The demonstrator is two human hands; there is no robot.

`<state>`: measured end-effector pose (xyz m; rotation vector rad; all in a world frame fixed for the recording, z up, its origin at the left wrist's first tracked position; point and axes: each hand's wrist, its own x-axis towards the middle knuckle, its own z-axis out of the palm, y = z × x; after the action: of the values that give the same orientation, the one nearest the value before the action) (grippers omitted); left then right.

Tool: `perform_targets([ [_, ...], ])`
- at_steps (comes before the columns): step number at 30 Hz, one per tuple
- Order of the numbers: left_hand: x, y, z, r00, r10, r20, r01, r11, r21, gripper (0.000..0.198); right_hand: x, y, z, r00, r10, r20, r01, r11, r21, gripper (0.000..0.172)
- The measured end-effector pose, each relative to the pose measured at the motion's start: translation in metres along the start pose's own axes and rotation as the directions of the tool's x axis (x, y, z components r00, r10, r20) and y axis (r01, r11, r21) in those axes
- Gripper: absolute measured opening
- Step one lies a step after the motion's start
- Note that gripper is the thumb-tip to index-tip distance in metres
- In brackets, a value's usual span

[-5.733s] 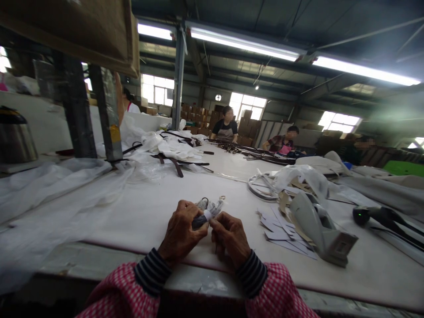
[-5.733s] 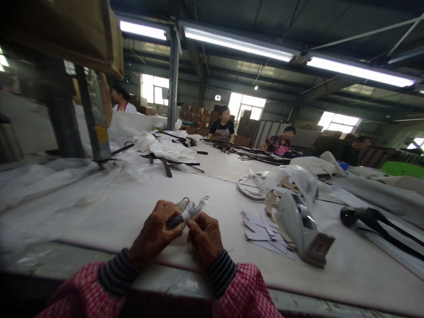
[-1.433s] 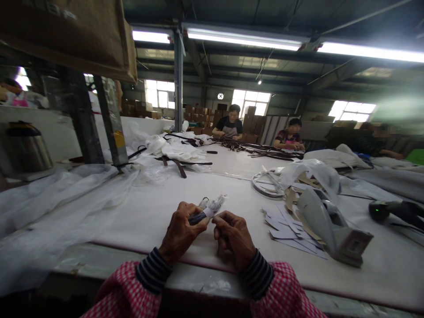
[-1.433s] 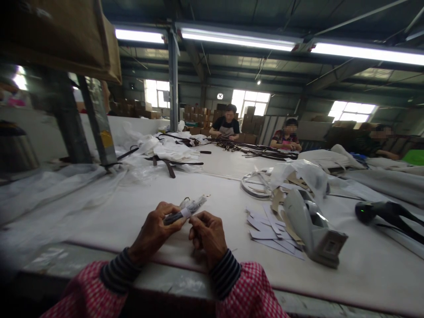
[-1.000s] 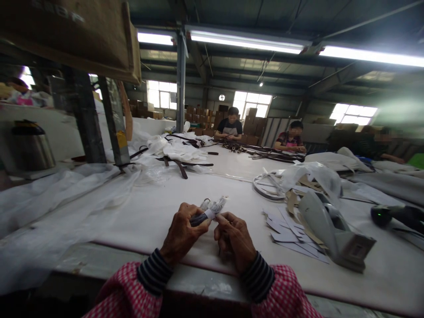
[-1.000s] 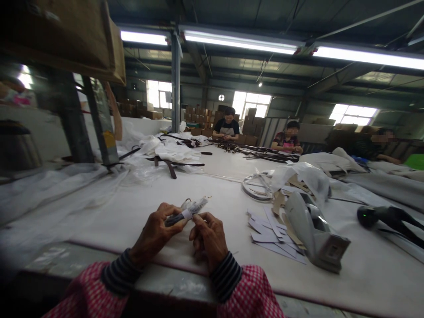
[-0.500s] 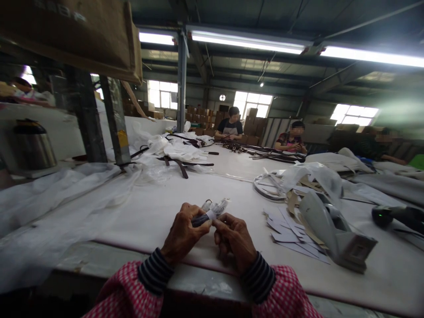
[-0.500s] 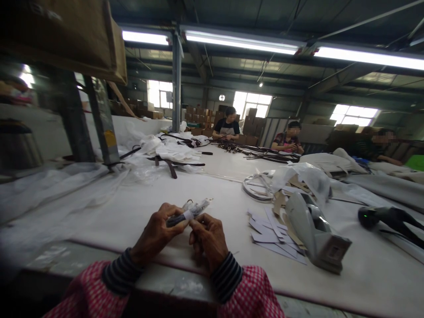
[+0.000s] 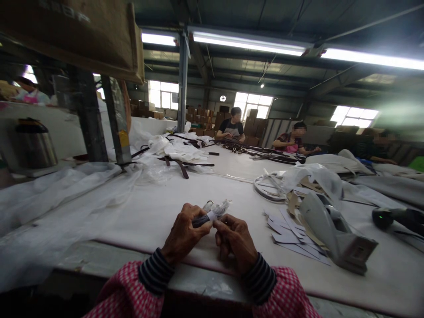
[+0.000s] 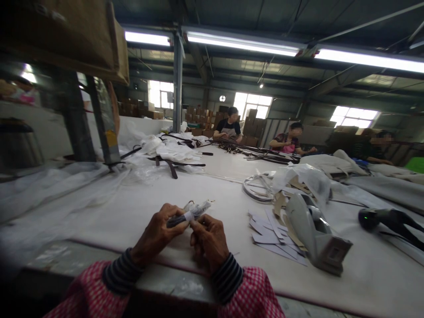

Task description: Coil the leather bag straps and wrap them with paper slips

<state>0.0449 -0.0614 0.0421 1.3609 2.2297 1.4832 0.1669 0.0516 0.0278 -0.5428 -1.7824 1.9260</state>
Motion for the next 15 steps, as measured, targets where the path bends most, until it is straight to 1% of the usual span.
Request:
perform_targets([
  [15, -0.0017, -0.0007, -0.001, 1.0, 0.003, 0.001, -0.003, 1.0, -0.002, 0.016, -0.0001, 0.0007, 0.0005, 1.0, -0.001, 0.008, 0.001, 1.0, 0.005, 0.044],
])
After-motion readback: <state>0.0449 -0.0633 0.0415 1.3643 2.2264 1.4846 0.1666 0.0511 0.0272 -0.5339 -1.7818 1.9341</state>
